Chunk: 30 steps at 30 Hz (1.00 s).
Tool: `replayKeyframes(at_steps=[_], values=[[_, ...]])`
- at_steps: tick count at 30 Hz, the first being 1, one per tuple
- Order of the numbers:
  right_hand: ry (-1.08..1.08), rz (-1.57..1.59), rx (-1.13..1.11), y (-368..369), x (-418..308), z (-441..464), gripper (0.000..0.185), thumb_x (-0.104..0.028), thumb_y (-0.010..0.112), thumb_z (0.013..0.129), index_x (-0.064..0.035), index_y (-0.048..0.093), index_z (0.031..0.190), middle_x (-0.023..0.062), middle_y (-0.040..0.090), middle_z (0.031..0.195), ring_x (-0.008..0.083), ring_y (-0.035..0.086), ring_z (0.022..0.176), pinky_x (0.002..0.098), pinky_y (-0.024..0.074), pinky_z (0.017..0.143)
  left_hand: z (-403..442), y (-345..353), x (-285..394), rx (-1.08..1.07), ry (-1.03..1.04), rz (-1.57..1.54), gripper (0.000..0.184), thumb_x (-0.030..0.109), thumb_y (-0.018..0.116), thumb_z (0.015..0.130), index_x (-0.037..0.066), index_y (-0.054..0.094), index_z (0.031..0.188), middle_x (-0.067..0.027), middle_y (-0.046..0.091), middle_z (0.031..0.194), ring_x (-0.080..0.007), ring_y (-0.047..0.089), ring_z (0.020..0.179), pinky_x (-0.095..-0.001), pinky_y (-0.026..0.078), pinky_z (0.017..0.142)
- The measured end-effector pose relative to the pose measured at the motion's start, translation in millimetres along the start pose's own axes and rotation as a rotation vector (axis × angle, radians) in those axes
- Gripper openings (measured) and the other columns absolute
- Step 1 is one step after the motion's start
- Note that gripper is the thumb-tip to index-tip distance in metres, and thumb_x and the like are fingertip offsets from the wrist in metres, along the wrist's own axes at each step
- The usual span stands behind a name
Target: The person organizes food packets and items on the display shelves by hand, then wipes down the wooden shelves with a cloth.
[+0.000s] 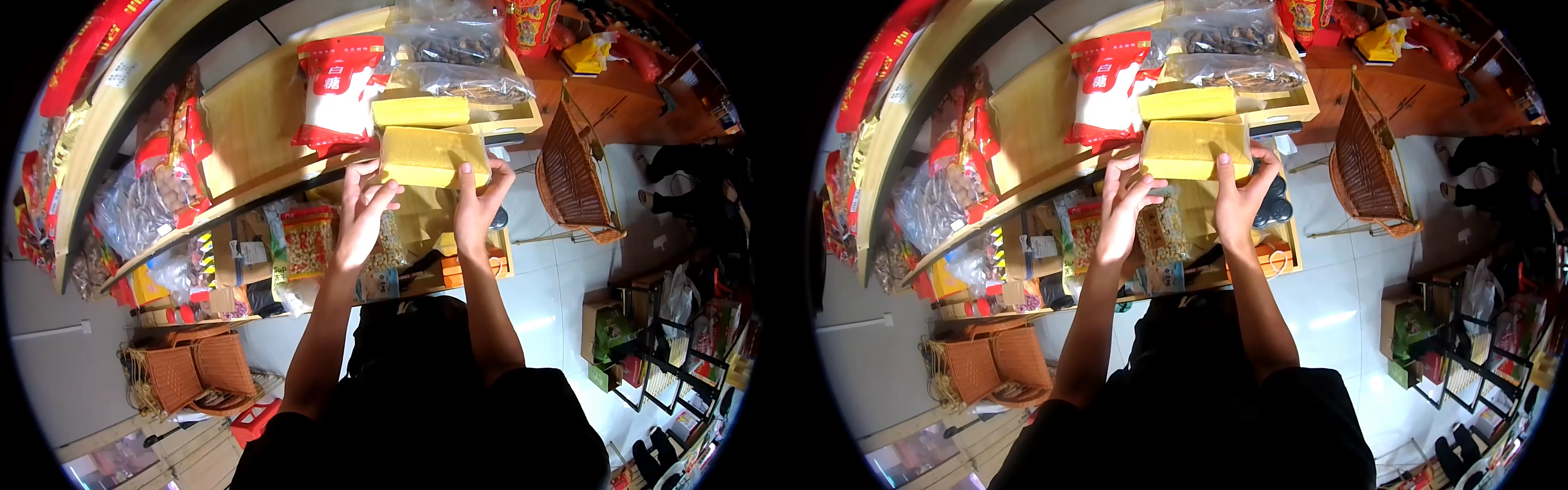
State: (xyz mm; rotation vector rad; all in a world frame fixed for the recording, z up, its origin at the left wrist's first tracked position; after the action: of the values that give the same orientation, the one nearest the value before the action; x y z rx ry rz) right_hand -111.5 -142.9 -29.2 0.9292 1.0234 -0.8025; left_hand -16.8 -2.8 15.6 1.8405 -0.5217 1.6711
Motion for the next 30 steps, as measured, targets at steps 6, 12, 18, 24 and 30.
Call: replayKeyframes(at_steps=[6,12,18,24,30], values=[[-0.016,0.128,0.011,-7,8,-16,0.037,0.003,0.055,0.081,-0.0067,0.036,0.112,0.0168,0.044,0.128,0.023,0.043,0.117,0.0383,0.0316,0.105,1,-14,-20,0.068,-0.041,0.003,0.027,0.021,0.057,0.096,0.003,0.047,0.114,-0.0148,0.062,0.106,-0.0213,0.066,0.079,-0.0319,0.052,0.071],[0.04,0.272,-0.076,-21,13,-23,0.043,-0.002,0.057,0.071,-0.0066,0.041,0.11,0.0172,0.049,0.124,0.0242,0.046,0.115,0.0391,0.0367,0.101,-16,-21,-25,0.039,-0.206,-0.112,0.049,0.024,0.063,0.09,0.002,0.045,0.13,-0.0116,0.059,0.114,-0.0198,0.066,0.088,-0.0311,0.053,0.079],[0.171,0.526,-0.247,-27,11,-21,0.046,-0.008,0.058,0.068,-0.0023,0.047,0.112,0.019,0.056,0.121,0.0258,0.053,0.113,0.0387,0.0385,0.101,-38,-42,-25,-0.417,-0.476,-0.057,0.057,0.026,0.065,0.088,-0.002,0.047,0.134,-0.0115,0.062,0.117,-0.0163,0.062,0.1,-0.0305,0.05,0.085],[0.348,0.626,-0.345,-30,26,-29,0.047,-0.013,0.056,0.069,0.0008,0.05,0.113,0.0118,0.06,0.103,0.0186,0.058,0.095,0.0289,0.0466,0.086,-58,-30,-46,-0.437,-0.497,-0.024,0.062,0.026,0.067,0.088,-0.002,0.043,0.139,-0.0118,0.059,0.124,-0.0183,0.053,0.116,-0.0326,0.042,0.098],[0.331,0.517,-0.44,-17,16,-37,0.043,-0.012,0.055,0.073,-0.0004,0.052,0.115,0.009,0.06,0.103,0.0174,0.058,0.097,0.0286,0.0456,0.088,-58,-2,-39,-0.254,-0.432,-0.105,0.062,0.022,0.069,0.087,-0.001,0.043,0.138,-0.0115,0.057,0.125,-0.0179,0.052,0.117,-0.0318,0.04,0.101]])
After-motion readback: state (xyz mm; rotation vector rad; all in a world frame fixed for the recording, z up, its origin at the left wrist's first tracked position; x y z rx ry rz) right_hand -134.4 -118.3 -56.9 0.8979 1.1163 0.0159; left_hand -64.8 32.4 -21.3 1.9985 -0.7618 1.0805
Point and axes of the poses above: each hand's wrist, its own z-axis towards the middle knuckle, its own y-axis out of the palm, x = y × z, the point moved 2 cm from there along z, towards the middle knuckle
